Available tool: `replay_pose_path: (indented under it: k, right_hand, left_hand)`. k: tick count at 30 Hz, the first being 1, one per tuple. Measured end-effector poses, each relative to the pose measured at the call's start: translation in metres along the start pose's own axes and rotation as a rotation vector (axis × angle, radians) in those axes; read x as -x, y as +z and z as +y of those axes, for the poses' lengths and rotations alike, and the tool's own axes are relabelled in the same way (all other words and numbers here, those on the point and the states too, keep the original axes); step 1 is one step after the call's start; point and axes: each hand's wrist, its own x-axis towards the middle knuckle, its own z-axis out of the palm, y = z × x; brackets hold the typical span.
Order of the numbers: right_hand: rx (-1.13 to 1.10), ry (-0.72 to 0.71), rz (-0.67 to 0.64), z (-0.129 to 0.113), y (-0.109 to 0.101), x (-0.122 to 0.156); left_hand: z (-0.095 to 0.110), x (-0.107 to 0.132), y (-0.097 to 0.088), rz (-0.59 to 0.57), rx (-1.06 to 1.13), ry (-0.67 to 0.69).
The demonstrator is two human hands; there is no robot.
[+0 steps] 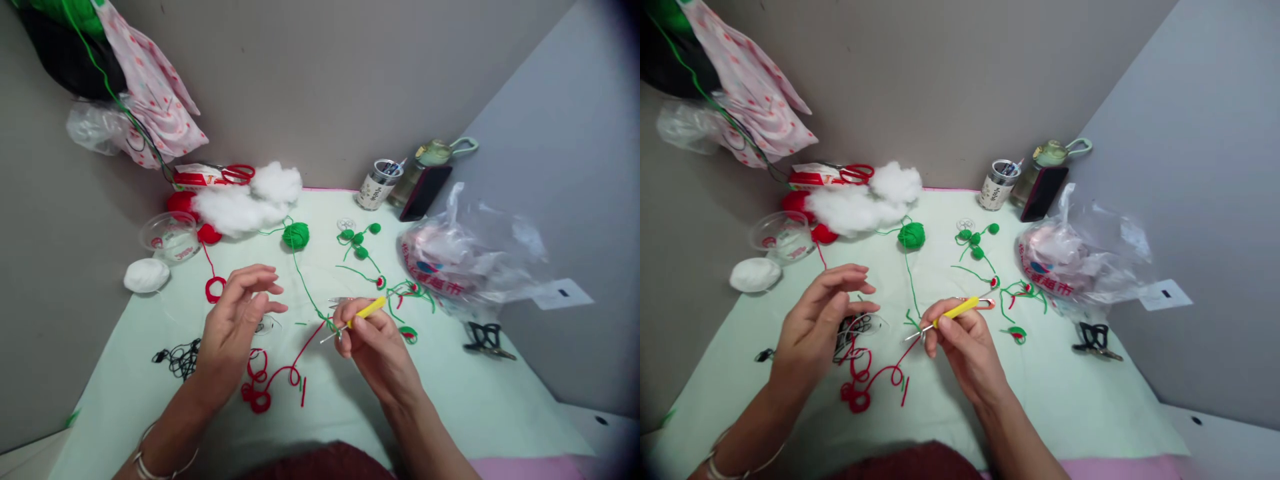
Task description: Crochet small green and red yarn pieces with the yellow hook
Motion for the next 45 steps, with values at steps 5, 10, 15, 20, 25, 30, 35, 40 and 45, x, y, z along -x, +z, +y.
replay_pose_path:
  k: [5,10,15,20,25,30,35,40,45]
  right_hand:
    - [-0.005,-0.021,-0.067,-0.003,0.000,0.004]
    - [-0.004,-0.025,-0.072,-0.007,0.001,0.007]
    - [0.018,-0.049,-0.008,-0.008,-0.006,0.007]
    - [0.052,-0.050,0.045,-0.005,-0.010,0.005]
    - [0.068,-0.041,0.056,-0.004,-0.011,0.007]
    - [0.054,0.070,0.071,-0.006,-0.011,0.007]
    - [0.029,0.241,0.095,0.003,-0.006,0.002]
    - [0.019,0.334,0.026,0.024,0.005,-0.001]
    - [0.044,0.392,-0.056,0.034,0.005,0.002]
  left_hand:
    - [0.003,-0.008,0.017,-0.412,0.117,-0.061]
    - [-0.006,-0.021,0.026,-0.513,0.066,-0.098]
    - [-0.012,-0.036,0.010,-0.381,-0.548,0.172]
    - [-0.035,-0.025,0.007,-0.635,-0.860,0.088]
    - [-0.053,-0.014,0.014,-0.590,-0.750,-0.008]
    - [-0.041,-0.022,0.011,-0.475,-0.510,-0.121]
    - [-0.035,-0.014,0.017,-0.199,0.050,-0.428]
    - [-0.037,-0.004,0.032,-0.142,0.084,-0.439]
    - [-0.034,-0.007,0.033,-0.154,0.016,-0.383]
